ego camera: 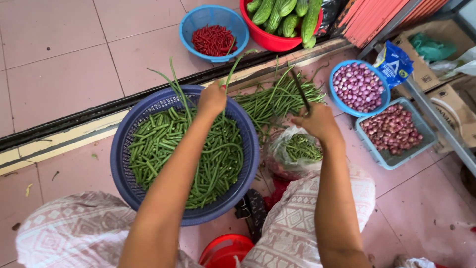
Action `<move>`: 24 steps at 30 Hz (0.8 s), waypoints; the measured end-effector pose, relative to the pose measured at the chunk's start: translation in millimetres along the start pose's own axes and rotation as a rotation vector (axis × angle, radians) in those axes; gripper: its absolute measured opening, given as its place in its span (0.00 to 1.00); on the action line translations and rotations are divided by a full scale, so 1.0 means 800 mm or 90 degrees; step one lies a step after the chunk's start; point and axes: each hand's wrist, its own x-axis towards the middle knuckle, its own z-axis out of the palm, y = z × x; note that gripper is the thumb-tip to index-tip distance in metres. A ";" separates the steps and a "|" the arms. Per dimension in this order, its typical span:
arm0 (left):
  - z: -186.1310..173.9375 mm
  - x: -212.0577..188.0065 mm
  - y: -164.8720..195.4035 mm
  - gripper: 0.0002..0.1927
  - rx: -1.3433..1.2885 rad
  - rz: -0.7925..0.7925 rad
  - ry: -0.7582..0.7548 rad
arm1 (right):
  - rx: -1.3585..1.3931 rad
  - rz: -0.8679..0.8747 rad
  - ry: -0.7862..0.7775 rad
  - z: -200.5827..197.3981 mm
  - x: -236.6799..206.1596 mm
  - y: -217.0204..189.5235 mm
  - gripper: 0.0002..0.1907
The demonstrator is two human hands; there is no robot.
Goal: The person sits on the floor and uses a knife to cut long green beans into shorter pieces. The cut pieces are placed into a blue basket, while the trimmed ends are discarded into a plastic bag.
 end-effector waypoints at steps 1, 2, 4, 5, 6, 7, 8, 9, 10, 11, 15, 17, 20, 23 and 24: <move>0.013 0.005 0.008 0.19 0.020 -0.009 0.010 | -0.003 0.000 -0.009 -0.001 -0.001 -0.006 0.21; 0.025 0.009 0.015 0.20 0.041 -0.018 0.020 | -0.006 0.001 -0.017 -0.002 -0.002 -0.010 0.23; 0.040 0.014 0.025 0.20 0.066 -0.037 0.019 | -0.027 -0.005 0.006 -0.003 -0.002 -0.017 0.26; 0.044 0.014 0.028 0.19 0.070 -0.047 0.009 | -0.037 -0.007 0.018 -0.003 0.001 -0.019 0.28; 0.045 0.016 0.031 0.18 0.075 -0.058 -0.001 | -0.029 -0.017 0.023 -0.002 0.003 -0.021 0.28; 0.045 0.019 0.033 0.17 0.093 -0.063 -0.021 | -0.021 -0.027 0.027 -0.001 0.005 -0.022 0.28; 0.044 0.019 0.032 0.17 0.114 -0.071 -0.043 | -0.011 -0.035 0.028 0.001 0.006 -0.022 0.28; 0.042 0.020 0.031 0.17 0.134 -0.080 -0.067 | -0.011 -0.029 0.024 0.002 0.007 -0.022 0.28; 0.040 0.020 0.029 0.17 0.097 -0.077 -0.050 | -0.012 -0.025 0.019 0.003 0.009 -0.022 0.27; 0.035 0.022 0.026 0.17 0.061 -0.074 -0.034 | -0.010 -0.021 0.014 0.004 0.010 -0.023 0.27; -0.009 0.033 0.017 0.12 -0.221 0.024 0.173 | 0.007 -0.008 0.015 0.007 0.012 -0.026 0.26; -0.056 0.049 0.020 0.11 -0.284 0.038 0.204 | 0.000 -0.021 0.022 0.007 0.013 -0.027 0.26; -0.163 0.073 0.023 0.09 -0.408 -0.002 0.139 | -0.013 -0.019 0.015 0.009 0.013 -0.029 0.26; -0.284 0.082 0.022 0.08 -0.676 -0.051 -0.003 | -0.021 -0.011 0.003 0.015 0.015 -0.030 0.26; -0.320 0.079 0.018 0.11 -0.725 -0.026 -0.031 | -0.029 -0.024 0.008 0.017 0.015 -0.031 0.26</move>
